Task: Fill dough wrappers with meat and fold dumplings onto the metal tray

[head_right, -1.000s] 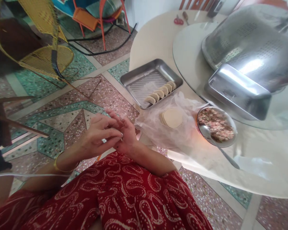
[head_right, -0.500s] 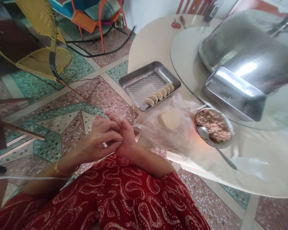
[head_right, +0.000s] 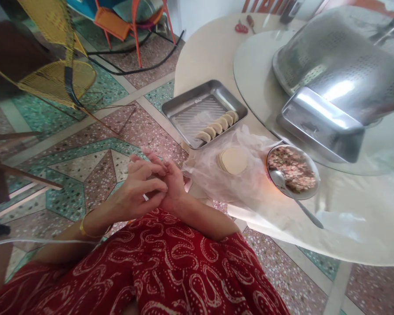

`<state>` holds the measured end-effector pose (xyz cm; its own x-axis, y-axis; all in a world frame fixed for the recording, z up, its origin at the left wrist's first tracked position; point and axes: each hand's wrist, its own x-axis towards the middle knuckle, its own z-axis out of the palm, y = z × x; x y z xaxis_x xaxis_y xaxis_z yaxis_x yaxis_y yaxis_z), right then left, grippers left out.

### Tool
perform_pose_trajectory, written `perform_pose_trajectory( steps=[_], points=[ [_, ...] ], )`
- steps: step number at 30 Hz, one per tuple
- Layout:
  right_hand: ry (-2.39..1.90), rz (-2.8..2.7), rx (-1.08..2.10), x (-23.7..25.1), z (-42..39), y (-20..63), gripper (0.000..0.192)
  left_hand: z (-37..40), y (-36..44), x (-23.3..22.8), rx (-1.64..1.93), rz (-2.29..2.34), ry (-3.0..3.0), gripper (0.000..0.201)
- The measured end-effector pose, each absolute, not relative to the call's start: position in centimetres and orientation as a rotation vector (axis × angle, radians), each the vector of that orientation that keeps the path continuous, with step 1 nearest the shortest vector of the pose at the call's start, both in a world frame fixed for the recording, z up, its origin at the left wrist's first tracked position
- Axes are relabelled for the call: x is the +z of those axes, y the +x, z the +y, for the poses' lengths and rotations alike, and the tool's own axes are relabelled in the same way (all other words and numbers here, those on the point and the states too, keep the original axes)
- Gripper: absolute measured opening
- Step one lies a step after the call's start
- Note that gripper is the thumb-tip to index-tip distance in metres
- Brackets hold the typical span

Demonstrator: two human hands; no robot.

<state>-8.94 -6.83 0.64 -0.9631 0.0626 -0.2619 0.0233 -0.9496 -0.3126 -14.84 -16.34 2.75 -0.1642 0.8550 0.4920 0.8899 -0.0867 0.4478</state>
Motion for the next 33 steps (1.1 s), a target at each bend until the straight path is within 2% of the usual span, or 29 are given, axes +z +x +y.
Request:
perform_pose_trajectory(
  steps=[5, 11, 17, 24, 28, 33],
  points=[
    [-0.408, -0.487, 3.039, 1.0, -6.8, -8.5, 0.038, -16.7, -15.0, 3.5, -1.155, -2.141, -2.021, 0.011],
    [-0.488, -0.453, 3.040, 1.5, -6.8, -8.6, 0.037, -16.8, -15.2, 3.6, -1.084, -2.154, -2.037, 0.009],
    [-0.413, -0.446, 3.052, 1.2, -6.6, -8.6, 0.037, -16.3, -14.9, 3.2, -1.080, -2.084, -2.010, 0.015],
    [-0.553, -0.265, 3.077, 1.8, -6.1, -8.1, 0.047, -17.0, -15.9, 3.6, -1.135, -2.077, -2.021, 0.003],
    [-0.602, -0.253, 3.107, 2.2, -6.0, -7.9, 0.054, -17.1, -16.2, 3.3, -1.044, -2.029, -2.023, 0.007],
    [-0.602, -0.205, 3.127, 2.1, -5.8, -7.8, 0.052, -17.0, -16.5, 3.1, -1.037, -1.997, -2.027, 0.006]
  ],
)
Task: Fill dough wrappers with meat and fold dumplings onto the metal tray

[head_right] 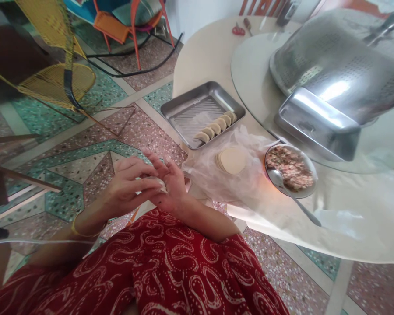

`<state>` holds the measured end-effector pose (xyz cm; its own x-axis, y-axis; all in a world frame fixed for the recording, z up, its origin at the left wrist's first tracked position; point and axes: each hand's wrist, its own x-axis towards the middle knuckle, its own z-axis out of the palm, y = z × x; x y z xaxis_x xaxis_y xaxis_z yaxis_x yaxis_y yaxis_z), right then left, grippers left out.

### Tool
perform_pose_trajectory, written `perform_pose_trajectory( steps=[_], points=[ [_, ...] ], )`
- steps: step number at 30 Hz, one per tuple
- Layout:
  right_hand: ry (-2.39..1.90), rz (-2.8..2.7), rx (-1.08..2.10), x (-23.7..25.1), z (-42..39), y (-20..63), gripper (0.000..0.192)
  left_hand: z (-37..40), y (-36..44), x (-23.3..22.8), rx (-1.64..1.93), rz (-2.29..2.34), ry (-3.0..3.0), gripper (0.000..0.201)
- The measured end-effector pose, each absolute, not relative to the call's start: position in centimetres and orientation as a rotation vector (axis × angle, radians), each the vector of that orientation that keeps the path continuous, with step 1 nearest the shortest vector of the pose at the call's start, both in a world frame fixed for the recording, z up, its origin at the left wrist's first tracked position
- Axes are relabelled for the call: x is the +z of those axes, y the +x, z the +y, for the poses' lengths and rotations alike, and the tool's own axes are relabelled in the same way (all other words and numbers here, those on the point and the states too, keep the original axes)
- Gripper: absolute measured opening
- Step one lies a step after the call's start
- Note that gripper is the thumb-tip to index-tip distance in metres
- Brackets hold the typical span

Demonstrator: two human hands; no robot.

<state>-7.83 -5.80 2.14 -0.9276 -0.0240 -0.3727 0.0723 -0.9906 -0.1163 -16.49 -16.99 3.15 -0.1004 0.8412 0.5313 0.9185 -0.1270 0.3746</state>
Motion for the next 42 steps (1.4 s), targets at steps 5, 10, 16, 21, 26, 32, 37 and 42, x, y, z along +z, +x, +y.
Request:
perform_pose_trajectory(
  steps=[5, 10, 16, 21, 26, 32, 37, 42],
  points=[
    [0.522, 0.249, -3.072, 1.3, -6.0, -7.9, 0.051, -16.6, -16.7, 3.2, -1.031, -1.920, -2.111, 0.005],
    [0.609, 0.258, -3.093, 1.1, -6.2, -8.1, 0.050, -16.3, -16.5, 3.0, -1.065, -1.939, -2.137, 0.005],
    [0.623, 0.287, -3.069, 2.7, -5.9, -7.9, 0.055, -17.3, -16.9, 3.3, -1.155, -1.980, -2.010, 0.016],
    [0.585, 0.289, -3.108, 2.7, -6.1, -7.8, 0.051, -18.2, -17.2, 2.7, -1.129, -2.006, -1.891, 0.006],
    [0.556, 0.370, -3.110, 2.0, -6.1, -7.9, 0.046, -18.2, -16.7, 2.3, -1.075, -1.971, -1.851, 0.006],
    [0.582, 0.448, -3.108, 2.2, -6.2, -7.7, 0.045, -18.0, -16.6, 2.4, -1.103, -1.938, -1.849, 0.010],
    [0.599, 0.546, -3.084, 2.5, -6.5, -7.7, 0.051, -17.7, -16.3, 2.4, -1.044, -2.007, -1.848, 0.005],
    [0.604, 0.499, -3.084, 2.5, -6.2, -7.7, 0.050, -17.9, -16.4, 2.1, -1.047, -2.051, -1.838, 0.011]
  ],
)
